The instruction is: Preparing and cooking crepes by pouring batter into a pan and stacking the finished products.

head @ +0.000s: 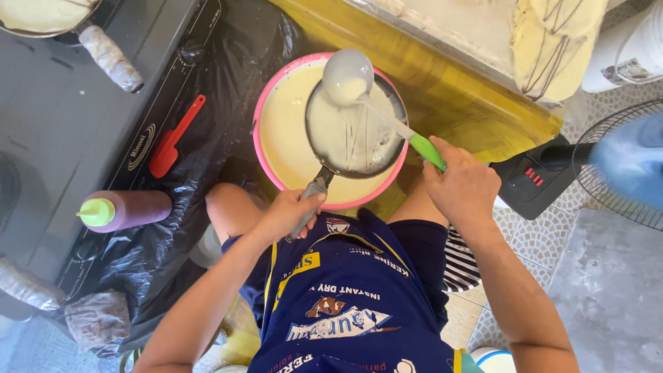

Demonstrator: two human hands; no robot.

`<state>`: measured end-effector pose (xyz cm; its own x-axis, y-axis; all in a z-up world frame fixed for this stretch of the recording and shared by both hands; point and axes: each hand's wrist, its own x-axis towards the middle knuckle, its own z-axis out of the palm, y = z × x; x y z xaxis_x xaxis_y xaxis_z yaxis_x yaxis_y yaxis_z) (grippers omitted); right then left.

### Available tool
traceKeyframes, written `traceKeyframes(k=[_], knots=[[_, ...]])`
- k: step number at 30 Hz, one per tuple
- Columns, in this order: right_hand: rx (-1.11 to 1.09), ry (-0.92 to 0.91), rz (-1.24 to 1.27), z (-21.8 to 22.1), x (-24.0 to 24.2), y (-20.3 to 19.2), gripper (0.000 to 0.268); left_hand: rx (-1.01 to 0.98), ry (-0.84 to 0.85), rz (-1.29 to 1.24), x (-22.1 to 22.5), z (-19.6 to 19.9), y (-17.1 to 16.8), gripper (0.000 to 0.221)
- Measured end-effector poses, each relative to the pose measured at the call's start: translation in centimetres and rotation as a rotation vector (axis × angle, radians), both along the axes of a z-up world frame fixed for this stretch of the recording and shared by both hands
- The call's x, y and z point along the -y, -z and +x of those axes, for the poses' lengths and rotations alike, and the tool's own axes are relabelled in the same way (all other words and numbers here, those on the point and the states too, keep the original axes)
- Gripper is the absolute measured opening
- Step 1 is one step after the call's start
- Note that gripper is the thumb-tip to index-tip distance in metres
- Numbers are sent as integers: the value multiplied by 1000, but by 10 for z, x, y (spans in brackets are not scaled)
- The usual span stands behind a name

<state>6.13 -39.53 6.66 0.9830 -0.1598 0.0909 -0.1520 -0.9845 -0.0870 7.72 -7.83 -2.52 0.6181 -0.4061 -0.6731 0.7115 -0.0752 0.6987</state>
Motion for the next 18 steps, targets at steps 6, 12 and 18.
traceKeyframes(k=[6, 12, 18], knots=[[131, -9, -175, -14, -4, -24, 44, 51, -50, -75, 2, -17, 25, 35], [118, -30, -116, -13, -12, -7, 42, 28, -78, -177, 13, -29, 28, 39], [132, 38, -71, -21, 10, 5, 47, 7, -104, -226, 1, -34, 24, 40]])
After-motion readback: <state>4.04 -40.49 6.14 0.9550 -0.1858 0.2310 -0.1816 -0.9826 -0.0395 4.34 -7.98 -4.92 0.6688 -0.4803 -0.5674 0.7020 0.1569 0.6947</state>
